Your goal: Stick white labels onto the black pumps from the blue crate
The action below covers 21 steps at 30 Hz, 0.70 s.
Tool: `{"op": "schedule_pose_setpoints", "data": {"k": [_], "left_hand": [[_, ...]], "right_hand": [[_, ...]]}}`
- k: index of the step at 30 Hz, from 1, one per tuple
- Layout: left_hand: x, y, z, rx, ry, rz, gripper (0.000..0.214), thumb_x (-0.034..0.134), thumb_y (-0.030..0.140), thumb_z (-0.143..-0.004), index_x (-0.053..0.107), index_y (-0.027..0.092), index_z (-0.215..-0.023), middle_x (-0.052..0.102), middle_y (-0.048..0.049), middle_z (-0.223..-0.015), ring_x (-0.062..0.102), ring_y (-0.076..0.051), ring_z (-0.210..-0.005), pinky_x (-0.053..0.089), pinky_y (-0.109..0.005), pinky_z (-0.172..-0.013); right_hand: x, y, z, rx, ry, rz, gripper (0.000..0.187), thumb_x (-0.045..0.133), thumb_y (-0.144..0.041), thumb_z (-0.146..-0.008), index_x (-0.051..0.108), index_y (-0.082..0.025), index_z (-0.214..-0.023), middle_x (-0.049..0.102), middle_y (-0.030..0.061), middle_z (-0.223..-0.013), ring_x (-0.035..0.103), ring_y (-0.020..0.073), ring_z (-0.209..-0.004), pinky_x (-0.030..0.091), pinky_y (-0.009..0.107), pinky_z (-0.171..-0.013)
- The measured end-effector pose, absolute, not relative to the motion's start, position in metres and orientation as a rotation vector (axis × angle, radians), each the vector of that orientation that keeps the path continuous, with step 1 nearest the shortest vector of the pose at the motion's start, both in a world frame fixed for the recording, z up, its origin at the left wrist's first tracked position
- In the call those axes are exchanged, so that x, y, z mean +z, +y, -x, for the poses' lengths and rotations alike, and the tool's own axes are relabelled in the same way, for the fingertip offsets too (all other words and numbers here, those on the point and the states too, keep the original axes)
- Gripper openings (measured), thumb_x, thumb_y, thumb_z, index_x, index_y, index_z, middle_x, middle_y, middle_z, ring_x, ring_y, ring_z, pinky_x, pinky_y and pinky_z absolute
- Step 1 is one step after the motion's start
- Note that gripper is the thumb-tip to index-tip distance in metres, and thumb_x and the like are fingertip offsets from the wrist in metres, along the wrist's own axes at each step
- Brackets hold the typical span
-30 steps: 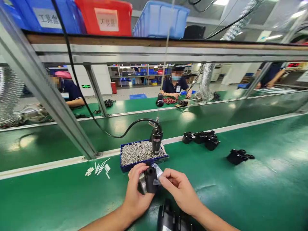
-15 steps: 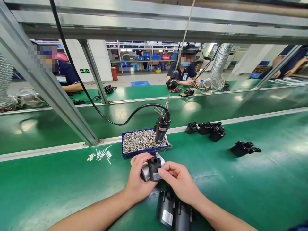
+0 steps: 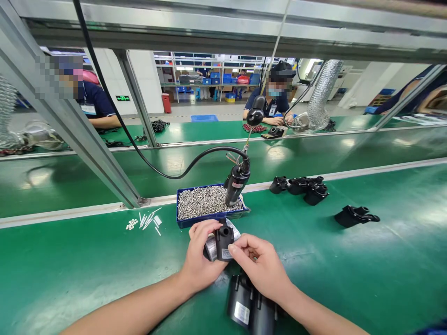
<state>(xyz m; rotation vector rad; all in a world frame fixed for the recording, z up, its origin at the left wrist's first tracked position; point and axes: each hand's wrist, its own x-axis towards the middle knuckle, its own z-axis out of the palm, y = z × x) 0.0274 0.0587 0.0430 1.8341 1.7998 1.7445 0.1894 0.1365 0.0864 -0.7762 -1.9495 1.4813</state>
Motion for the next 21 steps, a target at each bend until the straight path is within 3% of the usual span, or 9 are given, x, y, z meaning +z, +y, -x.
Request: {"op": "schedule_pose_setpoints", "data": {"k": [9,12,16,18,20,21], "left_hand": [[0.042,0.058,-0.025,1.759,1.751,-1.815,0.038,0.070,0.025,-0.090,0.058,0.025,-0.126,0.068,-0.0086,-0.125,0.064,-0.027,-0.120,0.046,-0.043,-0.105],[0.044,0.060,-0.025,1.765,1.765,-1.839,0.037,0.070,0.028,-0.091,0.058,0.024,-0.126,0.069,-0.0097,-0.125,0.065,-0.027,-0.120,0.048,-0.043,-0.104],[0.042,0.056,-0.025,1.740,1.848,-1.912,0.036,0.068,0.030,-0.091,0.059,0.024,-0.125,0.071,-0.0099,-0.123,0.068,-0.028,-0.118,0.052,-0.044,-0.101],[0.035,0.050,-0.022,1.738,1.913,-1.960,0.036,0.069,0.032,-0.091,0.061,0.025,-0.126,0.072,-0.0105,-0.123,0.069,-0.029,-0.116,0.055,-0.044,-0.097],[0.024,0.048,-0.015,1.718,1.925,-2.065,0.039,0.072,0.035,-0.088,0.064,0.026,-0.126,0.073,-0.0112,-0.125,0.071,-0.033,-0.114,0.058,-0.047,-0.094],[0.019,0.050,-0.010,1.690,1.863,-2.122,0.042,0.075,0.037,-0.085,0.066,0.028,-0.125,0.074,-0.0099,-0.124,0.072,-0.035,-0.112,0.060,-0.047,-0.091]], "right_hand": [[0.081,0.136,-0.192,0.843,-2.093,0.447,0.017,0.070,-0.022,-0.099,0.075,-0.019,-0.083,0.059,-0.0020,-0.066,0.048,0.0115,-0.053,0.038,0.026,-0.053],[0.078,0.140,-0.192,0.841,-2.099,0.442,0.019,0.069,-0.024,-0.100,0.073,-0.019,-0.083,0.060,-0.0009,-0.068,0.051,0.0124,-0.054,0.040,0.026,-0.053],[0.076,0.149,-0.190,1.036,-2.033,0.668,0.020,0.078,-0.033,-0.092,0.064,-0.021,-0.083,0.057,-0.0052,-0.064,0.043,0.0101,-0.048,0.033,0.024,-0.046],[0.078,0.148,-0.191,1.127,-2.043,0.761,0.037,0.088,-0.038,-0.081,0.065,-0.022,-0.105,0.061,-0.0069,-0.069,0.047,0.0101,-0.048,0.035,0.022,-0.046],[0.076,0.145,-0.190,1.112,-2.157,0.819,0.078,0.098,-0.047,-0.067,0.059,-0.025,-0.131,0.070,-0.0060,-0.080,0.061,0.0137,-0.057,0.044,0.022,-0.051],[0.074,0.146,-0.188,1.070,-2.241,0.847,0.089,0.099,-0.053,-0.062,0.057,-0.027,-0.137,0.074,-0.0052,-0.086,0.068,0.0168,-0.064,0.049,0.022,-0.055]]}}
